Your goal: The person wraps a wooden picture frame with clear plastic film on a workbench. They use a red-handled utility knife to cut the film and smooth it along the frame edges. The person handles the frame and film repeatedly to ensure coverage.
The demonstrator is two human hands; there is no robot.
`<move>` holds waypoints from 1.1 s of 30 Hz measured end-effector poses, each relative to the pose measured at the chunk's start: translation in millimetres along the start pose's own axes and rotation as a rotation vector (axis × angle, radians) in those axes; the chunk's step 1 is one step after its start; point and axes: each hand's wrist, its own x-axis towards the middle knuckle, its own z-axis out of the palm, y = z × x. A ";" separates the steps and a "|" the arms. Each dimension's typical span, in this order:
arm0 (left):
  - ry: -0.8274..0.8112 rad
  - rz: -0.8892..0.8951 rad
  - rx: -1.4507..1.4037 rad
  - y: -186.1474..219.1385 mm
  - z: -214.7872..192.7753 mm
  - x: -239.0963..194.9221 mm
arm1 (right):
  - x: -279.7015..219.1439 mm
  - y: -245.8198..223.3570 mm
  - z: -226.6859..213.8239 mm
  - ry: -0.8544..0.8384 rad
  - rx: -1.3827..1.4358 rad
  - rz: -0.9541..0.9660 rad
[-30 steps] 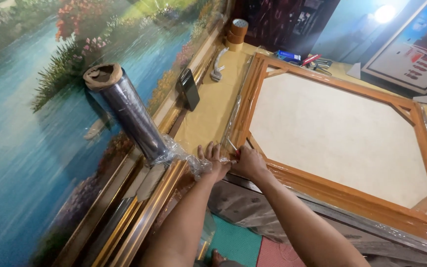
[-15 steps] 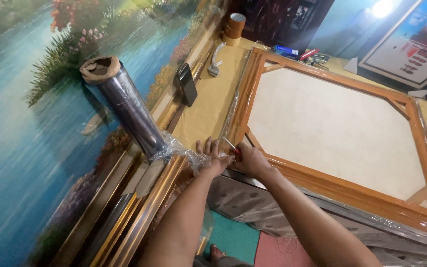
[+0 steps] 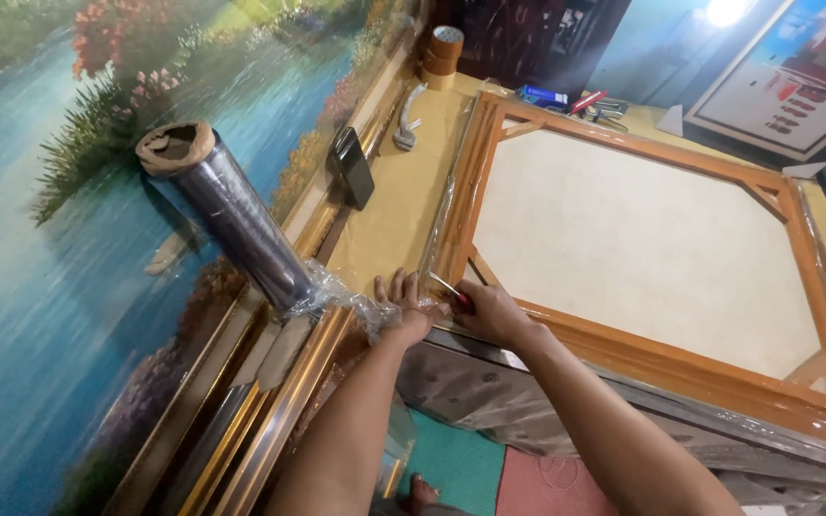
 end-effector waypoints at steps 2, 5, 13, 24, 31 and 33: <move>0.000 0.028 0.071 -1.6 -1.9 -0.6 | 0.1 0.4 1.1 0.020 0.003 -0.012; 0.020 0.086 0.137 -4.7 -1.5 -0.2 | 0.4 1.2 1.9 0.050 0.012 -0.042; 0.139 0.143 -0.009 -8.5 5.8 -0.2 | 4.8 -2.1 -5.5 0.036 -0.007 -0.106; 0.006 -0.023 -0.042 -0.1 1.4 1.7 | -3.1 6.5 0.1 0.051 0.077 0.043; -0.016 -0.046 -0.160 1.2 0.5 3.8 | 7.4 16.8 17.4 0.117 0.116 0.319; 0.061 -0.015 -0.199 -3.5 13.0 13.1 | 0.9 3.1 12.3 0.111 0.155 0.410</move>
